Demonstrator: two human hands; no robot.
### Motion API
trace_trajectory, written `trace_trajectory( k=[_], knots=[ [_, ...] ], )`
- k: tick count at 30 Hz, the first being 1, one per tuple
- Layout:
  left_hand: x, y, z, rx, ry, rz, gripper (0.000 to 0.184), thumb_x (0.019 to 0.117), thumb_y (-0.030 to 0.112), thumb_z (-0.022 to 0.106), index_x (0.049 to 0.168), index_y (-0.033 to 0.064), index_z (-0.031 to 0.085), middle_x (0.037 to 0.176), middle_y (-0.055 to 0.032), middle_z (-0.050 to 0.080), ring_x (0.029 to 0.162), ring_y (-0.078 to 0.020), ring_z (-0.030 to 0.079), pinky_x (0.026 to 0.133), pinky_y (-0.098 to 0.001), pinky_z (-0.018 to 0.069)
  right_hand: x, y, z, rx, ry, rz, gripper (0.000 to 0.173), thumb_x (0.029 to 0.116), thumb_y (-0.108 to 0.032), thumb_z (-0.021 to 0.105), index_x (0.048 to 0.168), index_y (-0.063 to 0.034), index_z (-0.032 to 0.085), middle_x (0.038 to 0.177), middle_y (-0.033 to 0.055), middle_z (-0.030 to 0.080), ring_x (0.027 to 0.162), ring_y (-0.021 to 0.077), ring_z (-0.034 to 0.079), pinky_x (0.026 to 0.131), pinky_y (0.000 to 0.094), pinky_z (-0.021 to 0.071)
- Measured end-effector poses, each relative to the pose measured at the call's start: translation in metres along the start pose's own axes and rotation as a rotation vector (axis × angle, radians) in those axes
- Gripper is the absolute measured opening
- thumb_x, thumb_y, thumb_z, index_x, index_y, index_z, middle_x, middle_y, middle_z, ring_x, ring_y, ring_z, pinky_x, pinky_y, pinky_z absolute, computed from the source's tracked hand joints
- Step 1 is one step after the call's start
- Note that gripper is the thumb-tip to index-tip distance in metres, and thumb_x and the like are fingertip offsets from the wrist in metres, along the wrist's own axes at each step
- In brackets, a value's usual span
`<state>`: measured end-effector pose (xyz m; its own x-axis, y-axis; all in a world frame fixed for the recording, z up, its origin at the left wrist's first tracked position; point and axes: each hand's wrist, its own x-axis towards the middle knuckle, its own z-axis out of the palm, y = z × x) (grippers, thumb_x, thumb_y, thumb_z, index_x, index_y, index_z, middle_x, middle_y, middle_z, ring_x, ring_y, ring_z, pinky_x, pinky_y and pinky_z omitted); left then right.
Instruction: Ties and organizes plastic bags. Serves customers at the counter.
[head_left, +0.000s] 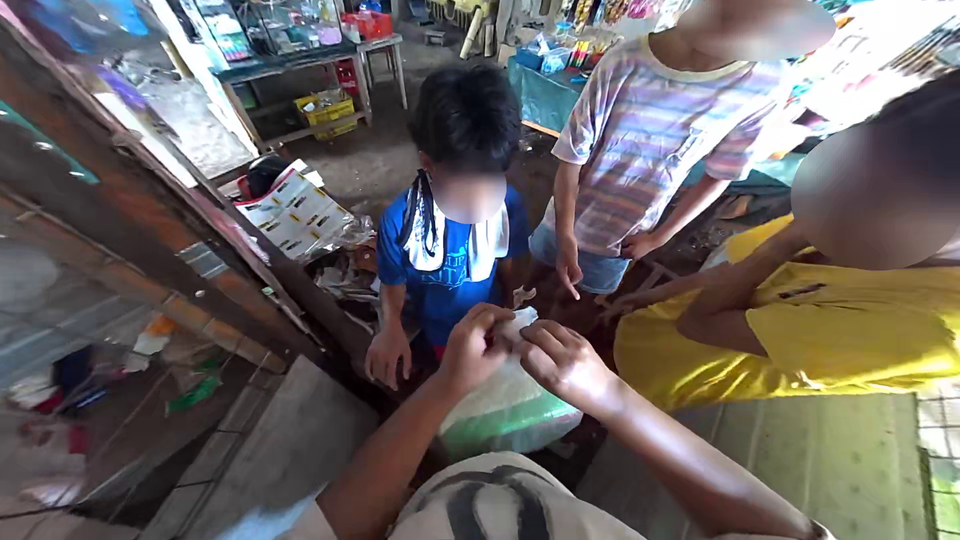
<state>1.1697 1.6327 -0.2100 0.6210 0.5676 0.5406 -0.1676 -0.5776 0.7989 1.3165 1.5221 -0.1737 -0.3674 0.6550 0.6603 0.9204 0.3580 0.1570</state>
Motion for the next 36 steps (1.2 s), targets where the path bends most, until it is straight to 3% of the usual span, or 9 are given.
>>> trace_trajectory(
  k=[3,6,9,11,14,17,27,31,36],
  knots=[
    [-0.014,-0.002,0.019,-0.158,0.100,-0.010,0.033,0.0817,-0.002,0.068,0.111,-0.0160,0.062,0.111,-0.0224,0.064,0.093,-0.0129,0.067,0.078,-0.0235,0.0584,-0.016,0.006,-0.007,0.063,0.019,0.008,0.007,0.0961,-0.005,0.058,0.095,-0.0056,0.065,0.091,0.0141,0.072,0.088,0.0269,0.072,0.077,0.0324,0.0597],
    [-0.038,-0.008,0.029,-0.152,0.121,0.003,0.043,0.0876,0.012,0.071,0.116,-0.0152,0.055,0.117,-0.0216,0.061,0.105,-0.0140,0.065,0.090,-0.0272,0.0574,-0.031,0.006,-0.014,0.097,0.001,0.002,0.006,0.0982,-0.007,0.058,0.097,-0.0063,0.064,0.093,0.0133,0.072,0.090,0.0260,0.072,0.077,0.0318,0.0595],
    [-0.061,-0.006,0.022,0.077,-0.110,-0.156,0.064,0.0889,0.033,0.074,0.129,-0.0131,0.056,0.126,-0.0257,0.064,0.117,-0.0290,0.065,0.101,-0.0419,0.0526,-0.041,0.003,-0.017,0.117,-0.017,-0.004,0.006,0.0983,-0.007,0.057,0.097,-0.0058,0.063,0.095,0.0137,0.073,0.090,0.0263,0.072,0.078,0.0314,0.0597],
    [-0.070,-0.005,0.021,0.194,-0.272,-0.286,0.059,0.0913,0.030,0.074,0.132,-0.0091,0.059,0.131,-0.0275,0.064,0.124,-0.0401,0.061,0.108,-0.0538,0.0458,-0.046,0.003,-0.017,0.124,-0.027,-0.006,0.006,0.0981,-0.007,0.058,0.097,-0.0054,0.064,0.094,0.0135,0.073,0.089,0.0261,0.072,0.077,0.0305,0.0594],
    [-0.085,-0.018,0.033,0.243,-0.153,-0.222,0.028,0.0930,0.011,0.068,0.115,-0.0070,0.071,0.109,-0.0243,0.072,0.105,-0.0402,0.070,0.095,-0.0555,0.0527,-0.051,0.003,-0.012,0.132,-0.038,-0.006,0.007,0.0981,-0.008,0.058,0.097,-0.0053,0.064,0.094,0.0131,0.073,0.089,0.0256,0.072,0.078,0.0297,0.0590],
    [-0.086,-0.029,0.042,0.200,-0.033,-0.133,0.021,0.0895,0.005,0.068,0.105,-0.0077,0.073,0.097,-0.0225,0.074,0.094,-0.0365,0.072,0.088,-0.0506,0.0554,-0.056,0.005,-0.010,0.126,-0.032,0.026,0.007,0.0969,-0.009,0.058,0.095,-0.0061,0.064,0.093,0.0130,0.073,0.087,0.0249,0.072,0.076,0.0290,0.0582],
    [-0.044,-0.030,0.046,0.054,0.139,0.135,0.026,0.0884,0.014,0.070,0.080,-0.0109,0.070,0.075,-0.0197,0.070,0.074,-0.0233,0.070,0.075,-0.0308,0.0560,-0.054,0.014,-0.022,0.158,0.119,0.241,0.010,0.0929,-0.018,0.062,0.099,-0.0105,0.060,0.094,0.0103,0.067,0.096,0.0228,0.064,0.090,0.0274,0.0489],
    [-0.020,-0.025,0.048,0.008,0.161,0.244,0.030,0.0874,0.014,0.074,0.072,-0.0094,0.065,0.067,-0.0179,0.065,0.067,-0.0213,0.066,0.070,-0.0283,0.0533,-0.059,0.020,-0.031,0.247,-0.002,0.446,0.036,0.0954,-0.029,0.059,0.113,0.0019,0.061,0.110,0.0231,0.068,0.109,0.0243,0.065,0.096,0.0258,0.0501],
    [0.004,-0.026,0.039,-0.040,0.127,0.337,0.033,0.0847,0.015,0.079,0.069,-0.0081,0.063,0.064,-0.0161,0.064,0.066,-0.0201,0.065,0.069,-0.0277,0.0523,-0.054,0.018,-0.034,0.503,-0.012,0.559,0.041,0.1015,-0.036,0.057,0.116,0.0030,0.056,0.108,0.0165,0.066,0.101,-0.0008,0.063,0.087,0.0113,0.0496]
  ],
)
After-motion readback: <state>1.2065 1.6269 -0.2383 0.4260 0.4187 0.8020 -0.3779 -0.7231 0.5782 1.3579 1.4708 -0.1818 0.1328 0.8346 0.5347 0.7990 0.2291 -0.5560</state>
